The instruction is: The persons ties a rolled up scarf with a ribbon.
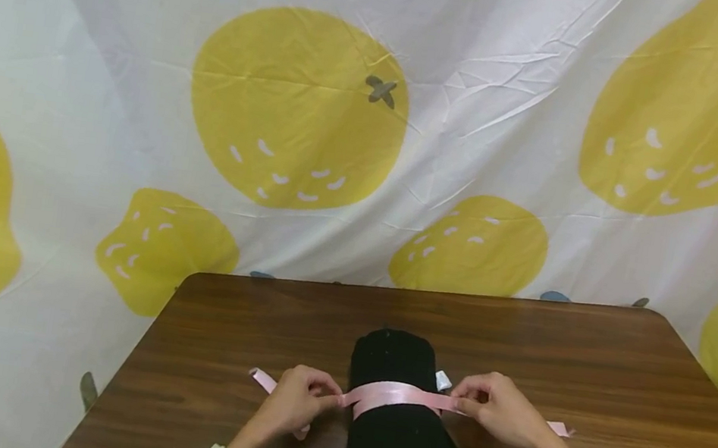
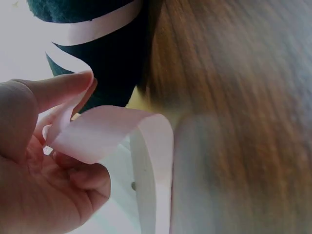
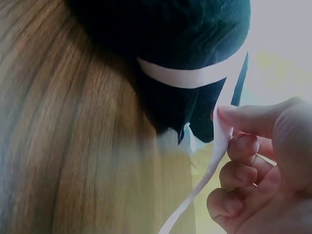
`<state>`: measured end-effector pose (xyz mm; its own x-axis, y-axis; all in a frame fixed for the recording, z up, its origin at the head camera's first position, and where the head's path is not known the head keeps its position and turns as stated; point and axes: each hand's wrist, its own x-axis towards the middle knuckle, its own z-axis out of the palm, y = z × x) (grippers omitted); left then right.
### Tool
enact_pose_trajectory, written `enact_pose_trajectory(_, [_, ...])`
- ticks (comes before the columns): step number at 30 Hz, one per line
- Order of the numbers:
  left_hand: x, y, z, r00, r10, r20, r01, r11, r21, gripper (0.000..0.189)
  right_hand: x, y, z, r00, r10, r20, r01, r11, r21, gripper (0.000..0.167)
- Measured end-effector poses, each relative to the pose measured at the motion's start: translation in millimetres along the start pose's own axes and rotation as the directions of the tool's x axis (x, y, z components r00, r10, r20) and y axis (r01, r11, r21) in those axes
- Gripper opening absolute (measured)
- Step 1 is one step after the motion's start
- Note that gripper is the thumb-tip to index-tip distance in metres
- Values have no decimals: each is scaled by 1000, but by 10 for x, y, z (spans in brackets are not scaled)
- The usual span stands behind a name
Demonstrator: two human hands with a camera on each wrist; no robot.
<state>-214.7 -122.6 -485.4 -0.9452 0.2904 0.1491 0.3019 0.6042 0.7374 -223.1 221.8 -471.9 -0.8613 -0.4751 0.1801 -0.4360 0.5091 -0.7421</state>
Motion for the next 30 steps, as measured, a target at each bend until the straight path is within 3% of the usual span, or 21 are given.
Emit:
enact_pose_trajectory(5, [-22, 58, 2, 999, -38, -1, 38, 999, 4, 8, 6, -48, 5, 997, 81, -11, -81, 997, 12, 10])
enact_pose_trajectory(11, [-56, 119, -14, 997, -77, -18, 78, 994, 73, 8, -9, -103, 19, 986, 161, 42, -164, 983, 87, 7])
enact_pose_trajectory(14, [-65, 138, -17, 995, -102, 14, 102, 995, 3, 9, -13, -128, 37, 979, 191, 74, -201, 966, 163, 12])
enact_pose_trajectory(18, [-64, 143, -31, 988, -133, 79, 144, 978, -154, 10, -8, -166, 61, 962, 251, 108, -272, 915, 298, 24])
enact_pose_trajectory(24, [-49, 156, -68, 968, -231, 97, 250, 910, -331, 13, -2, -230, 71, 937, 327, 123, -346, 823, 450, 28])
enact_pose_trajectory(30, [-51, 186, -65, 934, -328, 140, 353, 799, -486, 21, 19, -269, 73, 918, 381, 111, -380, 765, 521, 22])
